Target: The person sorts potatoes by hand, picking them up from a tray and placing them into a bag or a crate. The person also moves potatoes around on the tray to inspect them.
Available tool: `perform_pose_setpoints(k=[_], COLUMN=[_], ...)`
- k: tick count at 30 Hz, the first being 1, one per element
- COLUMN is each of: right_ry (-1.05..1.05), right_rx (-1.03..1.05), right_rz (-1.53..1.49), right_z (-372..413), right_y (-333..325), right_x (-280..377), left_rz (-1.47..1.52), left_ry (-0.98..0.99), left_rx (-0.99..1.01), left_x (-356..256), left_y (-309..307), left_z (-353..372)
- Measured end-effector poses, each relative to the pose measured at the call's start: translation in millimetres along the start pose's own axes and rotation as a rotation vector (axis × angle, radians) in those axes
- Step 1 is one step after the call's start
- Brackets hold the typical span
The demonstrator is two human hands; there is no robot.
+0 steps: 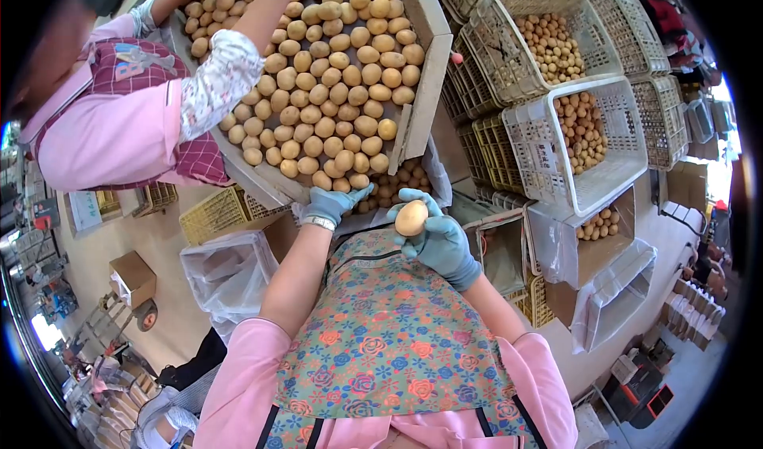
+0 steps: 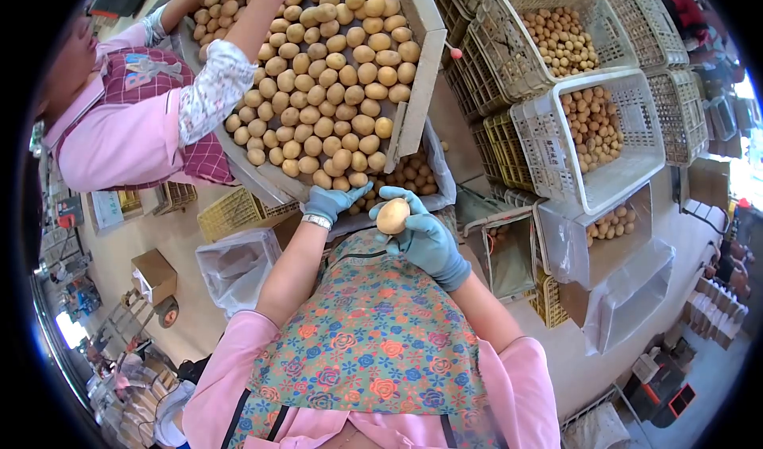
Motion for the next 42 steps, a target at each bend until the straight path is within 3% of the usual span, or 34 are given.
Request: perform_pose_setpoints(k=[2, 6, 9, 11, 12, 15, 17, 20, 23, 24, 26, 28, 30, 31, 32, 34, 36, 37, 38, 39, 40, 41, 42], right_ry=[0.009, -0.010, 0.007, 0.029, 0.042, 0.048, 0.041, 0.042, 0.007, 0.021, -0.200, -0.252, -0.261, -0.247, -0.253, -0.300, -0.482, -0.373, -0.261, -0.314, -0.300, -0.228, -0.162], right_rx=[-0.022, -0.115, -0.181, -0.231, -0.235, -0.168, -0.097, -0.114, -0.189, -0.188, -0.069, -0.035, -0.044, -0.034, 0.047, 0.174, -0.109, -0.234, -0.368, -0.319, -0.298, -0.157, -0.035], right_rz=[-0.007, 0.034, 0.035, 0.018, -0.013, -0.039, -0.033, 0.012, 0.489, 0.487, 0.936, 0.966, 0.967, 0.969, 1.207, 1.558, 1.768, 2.029, 2.285, 2.206, 2.210, 2.010, 1.806], right_z=[-2.5, -7.6, -9.8, -10.4, -10.0, -9.3, -5.6, -0.6, -1.1, -0.8, -1.0, -6.0, -10.6, -13.1, -17.2, -34.9, -53.1, -53.7, -52.8, -54.4, -59.8, -64.8, -70.3], right_y=[2.5, 7.0, -1.0, -3.1, -0.2, -0.3, 8.5, 21.5, 11.1, 17.1, 28.0, 25.5, 23.7, 17.3, 6.3, -16.6, -77.7, -98.2, -116.7, -132.8, -123.3, -93.0, -59.4], right_x=[-2.2, -2.2, -7.0, -8.2, -8.5, -10.6, -10.0, -7.9, -4.4, -4.1, -2.8, -5.2, -6.4, -5.5, -3.9, -3.6, -14.1, -16.9, -16.1, -20.4, -21.9, -25.3, -26.9], left_rz=[-0.917, -0.833, -1.010, -0.117, -0.113, -0.319, -0.996, -1.220, -1.096, -1.096, -1.039, -0.977, -0.990, -0.923, -0.853, -0.822, -0.746, -0.693, -0.379, -0.374, -0.174, 0.025, 0.031], left_ry=[0.150, 0.187, 0.235, 0.257, 0.256, 0.216, 0.392, 0.324, 0.389, 0.376, 0.260, 0.260, 0.415, 0.339, 0.264, 0.428, 0.365, 0.380, 0.435, 0.423, 0.352, 0.280, 0.272], left_rx=[-0.054, -0.056, -0.044, 0.024, 0.020, -0.019, -0.145, -0.189, -0.191, -0.198, -0.227, -0.222, -0.234, -0.275, -0.324, -0.357, -0.399, -0.402, -0.363, -0.384, -0.343, -0.295, -0.300], left_x=[-2.9, 9.7, 17.7, 40.8, 41.3, 20.4, -6.0, -25.5, -13.5, -12.2, -6.2, 0.2, 3.5, 10.9, 0.2, 7.8, 5.2, -0.6, 36.0, 44.7, 54.2, 62.9, 61.6], left_y=[-3.4, -8.2, -11.5, -18.2, -18.7, -10.1, -2.6, 3.6, -1.1, -2.9, -6.5, -7.7, -7.3, -13.1, -12.4, -12.4, -10.2, -7.4, -11.4, -11.5, -9.4, -8.0, -9.0], left_z=[2.7, -6.0, -7.9, -27.9, -27.1, -11.5, 6.0, 17.6, 9.1, 8.9, 8.3, 3.7, -1.5, -0.7, 9.9, 9.4, 16.3, 23.2, 7.1, 3.2, 1.6, 3.4, 8.8])
Point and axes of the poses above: each hand's wrist, its own z-axis away from the middle knuckle, its own y-axis out of the palm, x = y × z, the point moved 4 cm from there along -z, towards the middle knuckle, and after that the axes turned 12 degrees about -x, right-handed, at the moved point
